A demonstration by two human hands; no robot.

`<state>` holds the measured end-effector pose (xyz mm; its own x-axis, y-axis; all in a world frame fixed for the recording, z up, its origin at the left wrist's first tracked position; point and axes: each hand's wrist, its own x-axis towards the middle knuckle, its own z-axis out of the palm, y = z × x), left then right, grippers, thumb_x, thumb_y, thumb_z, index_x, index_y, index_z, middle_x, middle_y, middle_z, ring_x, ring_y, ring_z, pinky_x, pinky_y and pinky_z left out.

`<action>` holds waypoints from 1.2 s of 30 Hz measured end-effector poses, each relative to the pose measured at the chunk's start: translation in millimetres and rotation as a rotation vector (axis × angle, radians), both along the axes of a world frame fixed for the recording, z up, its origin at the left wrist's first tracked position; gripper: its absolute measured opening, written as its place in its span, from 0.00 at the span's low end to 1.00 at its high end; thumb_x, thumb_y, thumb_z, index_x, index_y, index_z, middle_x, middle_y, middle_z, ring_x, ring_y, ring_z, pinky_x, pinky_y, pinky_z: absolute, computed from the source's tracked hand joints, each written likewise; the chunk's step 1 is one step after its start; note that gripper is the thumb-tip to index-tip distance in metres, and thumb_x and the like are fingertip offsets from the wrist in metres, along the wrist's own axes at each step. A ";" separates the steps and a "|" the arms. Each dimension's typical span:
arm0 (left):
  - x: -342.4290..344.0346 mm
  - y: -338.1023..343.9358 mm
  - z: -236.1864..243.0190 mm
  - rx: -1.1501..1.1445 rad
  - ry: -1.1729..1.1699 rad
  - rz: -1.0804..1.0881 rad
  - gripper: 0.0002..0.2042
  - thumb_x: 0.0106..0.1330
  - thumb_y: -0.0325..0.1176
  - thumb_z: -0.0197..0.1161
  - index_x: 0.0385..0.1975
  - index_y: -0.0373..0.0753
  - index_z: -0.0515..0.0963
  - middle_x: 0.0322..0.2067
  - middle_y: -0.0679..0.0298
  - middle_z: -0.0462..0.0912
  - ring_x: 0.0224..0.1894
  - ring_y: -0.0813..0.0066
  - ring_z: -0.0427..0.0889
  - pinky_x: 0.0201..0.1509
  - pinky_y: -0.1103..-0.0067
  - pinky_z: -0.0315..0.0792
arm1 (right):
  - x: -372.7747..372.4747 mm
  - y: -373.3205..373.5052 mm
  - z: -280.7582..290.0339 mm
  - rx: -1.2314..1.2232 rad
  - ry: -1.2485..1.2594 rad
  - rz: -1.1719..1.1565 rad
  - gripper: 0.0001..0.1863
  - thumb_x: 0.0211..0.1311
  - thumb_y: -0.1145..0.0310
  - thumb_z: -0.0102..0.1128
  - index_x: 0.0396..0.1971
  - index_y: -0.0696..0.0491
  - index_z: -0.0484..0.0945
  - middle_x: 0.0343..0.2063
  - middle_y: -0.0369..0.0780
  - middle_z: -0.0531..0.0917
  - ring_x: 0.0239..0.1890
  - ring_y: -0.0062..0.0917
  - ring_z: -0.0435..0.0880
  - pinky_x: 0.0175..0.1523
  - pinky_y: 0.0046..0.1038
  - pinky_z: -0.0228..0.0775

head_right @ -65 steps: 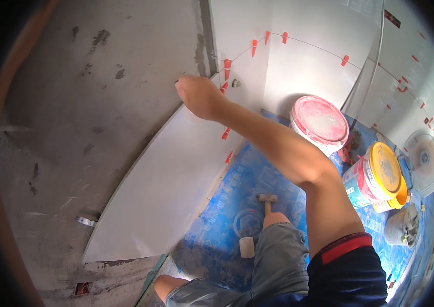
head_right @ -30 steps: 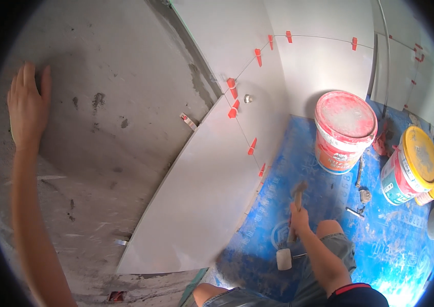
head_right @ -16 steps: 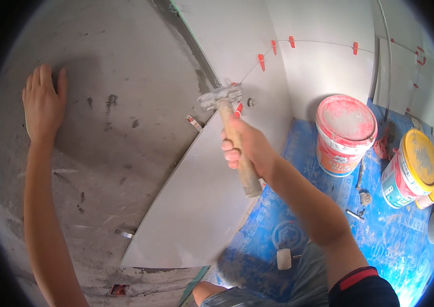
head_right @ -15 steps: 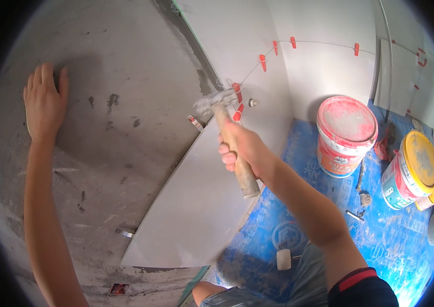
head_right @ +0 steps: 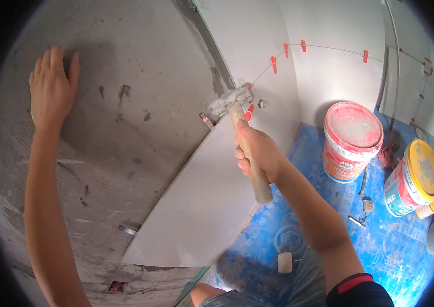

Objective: The person installs tiles onto a wall by using a rubber mallet to tap them into place, inserting plastic spacers and wedges into the grout lines, and applying mortar with a trowel.

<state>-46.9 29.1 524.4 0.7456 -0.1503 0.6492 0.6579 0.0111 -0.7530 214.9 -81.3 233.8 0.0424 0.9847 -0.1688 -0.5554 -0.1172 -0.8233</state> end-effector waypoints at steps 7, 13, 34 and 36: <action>-0.3 -0.1 3.1 0.046 0.000 -0.025 0.10 0.67 0.38 0.61 0.37 0.38 0.73 0.31 0.63 0.77 0.36 0.63 0.79 0.39 0.69 0.72 | 10.5 -3.7 10.6 -0.011 -0.058 0.008 0.23 0.69 0.44 0.50 0.33 0.52 0.66 0.22 0.33 0.70 0.17 0.19 0.67 0.24 0.26 0.64; -0.7 0.8 1.5 0.048 -0.008 -0.066 0.10 0.67 0.38 0.61 0.38 0.38 0.73 0.31 0.64 0.77 0.36 0.64 0.78 0.39 0.69 0.71 | 0.5 5.2 7.7 0.024 -0.112 0.065 0.23 0.70 0.44 0.48 0.32 0.53 0.66 0.22 0.35 0.70 0.17 0.20 0.68 0.23 0.27 0.64; -1.3 -3.1 -1.1 -0.032 -0.041 0.011 0.09 0.67 0.36 0.60 0.37 0.38 0.72 0.32 0.62 0.78 0.38 0.62 0.78 0.41 0.68 0.71 | 18.3 -38.1 -31.0 0.010 -0.002 -0.141 0.19 0.69 0.46 0.51 0.33 0.49 0.69 0.18 0.32 0.71 0.14 0.18 0.68 0.18 0.24 0.61; -4.0 -1.7 0.2 -0.018 -0.026 0.005 0.09 0.67 0.36 0.60 0.37 0.38 0.72 0.32 0.62 0.78 0.38 0.62 0.78 0.41 0.68 0.71 | 30.8 -60.3 -65.9 -0.008 -0.190 -0.257 0.17 0.69 0.51 0.53 0.36 0.50 0.72 0.18 0.32 0.71 0.15 0.17 0.69 0.18 0.22 0.61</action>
<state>-50.9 27.4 524.5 0.7293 -0.1350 0.6708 0.6771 0.0013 -0.7359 245.8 -141.6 168.0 0.3212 0.9363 -0.1420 -0.4038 -0.0002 -0.9148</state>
